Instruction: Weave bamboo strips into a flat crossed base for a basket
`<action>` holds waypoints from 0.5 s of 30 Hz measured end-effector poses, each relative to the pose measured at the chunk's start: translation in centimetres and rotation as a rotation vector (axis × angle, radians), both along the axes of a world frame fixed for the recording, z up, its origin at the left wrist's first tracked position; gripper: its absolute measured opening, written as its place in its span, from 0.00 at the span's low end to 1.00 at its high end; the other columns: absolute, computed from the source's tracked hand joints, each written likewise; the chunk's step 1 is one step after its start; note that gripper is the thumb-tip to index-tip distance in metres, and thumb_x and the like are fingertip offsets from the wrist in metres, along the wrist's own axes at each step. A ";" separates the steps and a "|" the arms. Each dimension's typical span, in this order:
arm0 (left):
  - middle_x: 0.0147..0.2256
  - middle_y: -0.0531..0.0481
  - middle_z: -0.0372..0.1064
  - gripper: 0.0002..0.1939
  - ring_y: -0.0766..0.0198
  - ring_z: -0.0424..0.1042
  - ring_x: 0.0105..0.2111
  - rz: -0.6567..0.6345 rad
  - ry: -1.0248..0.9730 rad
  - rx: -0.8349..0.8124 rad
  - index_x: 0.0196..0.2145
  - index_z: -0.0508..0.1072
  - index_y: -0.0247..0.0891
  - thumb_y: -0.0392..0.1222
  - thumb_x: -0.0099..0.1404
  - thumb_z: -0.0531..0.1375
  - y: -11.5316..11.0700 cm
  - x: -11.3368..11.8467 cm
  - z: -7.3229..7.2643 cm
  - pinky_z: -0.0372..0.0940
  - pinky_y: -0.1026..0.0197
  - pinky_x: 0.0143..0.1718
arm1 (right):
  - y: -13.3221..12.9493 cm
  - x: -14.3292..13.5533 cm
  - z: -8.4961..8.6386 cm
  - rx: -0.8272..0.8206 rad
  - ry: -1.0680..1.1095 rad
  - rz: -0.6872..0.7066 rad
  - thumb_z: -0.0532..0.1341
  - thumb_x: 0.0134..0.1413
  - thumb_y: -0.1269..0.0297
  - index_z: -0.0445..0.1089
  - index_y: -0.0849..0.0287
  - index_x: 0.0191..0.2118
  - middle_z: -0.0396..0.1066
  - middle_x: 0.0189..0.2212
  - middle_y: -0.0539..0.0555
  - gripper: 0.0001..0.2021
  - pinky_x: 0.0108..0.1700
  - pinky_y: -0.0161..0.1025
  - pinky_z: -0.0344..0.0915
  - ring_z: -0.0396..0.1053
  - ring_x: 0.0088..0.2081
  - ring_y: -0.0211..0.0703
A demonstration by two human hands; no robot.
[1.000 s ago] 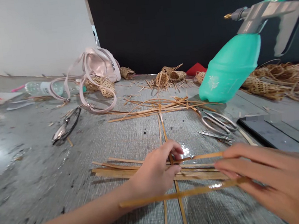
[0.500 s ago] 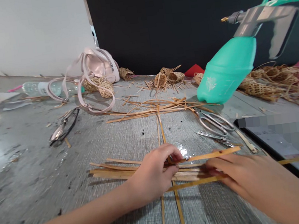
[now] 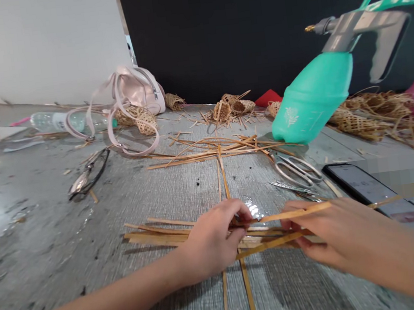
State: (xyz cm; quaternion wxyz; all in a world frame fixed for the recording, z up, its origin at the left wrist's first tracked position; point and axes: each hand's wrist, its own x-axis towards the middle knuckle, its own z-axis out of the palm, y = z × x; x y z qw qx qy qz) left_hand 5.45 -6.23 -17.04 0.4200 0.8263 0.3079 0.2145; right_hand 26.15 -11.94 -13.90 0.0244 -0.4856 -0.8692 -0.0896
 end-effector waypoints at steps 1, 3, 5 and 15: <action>0.35 0.50 0.67 0.10 0.62 0.66 0.36 0.000 0.007 0.005 0.34 0.65 0.38 0.26 0.58 0.52 0.0 0.0 0.0 0.62 0.61 0.38 | -0.1 0.0 0.1 0.005 -0.070 0.017 0.52 0.41 0.77 0.64 0.54 0.27 0.65 0.23 0.46 0.10 0.18 0.36 0.51 0.62 0.16 0.35; 0.37 0.49 0.67 0.10 0.62 0.67 0.38 -0.012 0.022 0.019 0.36 0.66 0.37 0.26 0.59 0.52 -0.1 0.0 0.2 0.62 0.61 0.39 | -0.3 0.0 0.5 0.089 -0.191 0.055 0.50 0.43 0.77 0.63 0.56 0.27 0.66 0.26 0.49 0.10 0.17 0.38 0.48 0.60 0.14 0.35; 0.39 0.49 0.67 0.11 0.62 0.66 0.40 -0.036 0.037 0.038 0.38 0.67 0.37 0.26 0.60 0.51 -0.1 0.0 0.5 0.61 0.61 0.42 | -0.6 -0.1 0.9 0.225 -0.217 0.086 0.49 0.46 0.77 0.63 0.56 0.27 0.68 0.29 0.51 0.10 0.19 0.38 0.51 0.62 0.17 0.37; 0.37 0.48 0.65 0.10 0.62 0.64 0.40 -0.115 0.106 0.132 0.36 0.67 0.36 0.27 0.64 0.48 -0.1 -0.1 0.9 0.59 0.60 0.46 | -2.4 -0.2 0.6 0.524 0.009 0.103 0.58 0.51 0.79 0.64 0.57 0.41 0.72 0.38 0.52 0.12 0.36 0.40 0.60 0.69 0.34 0.43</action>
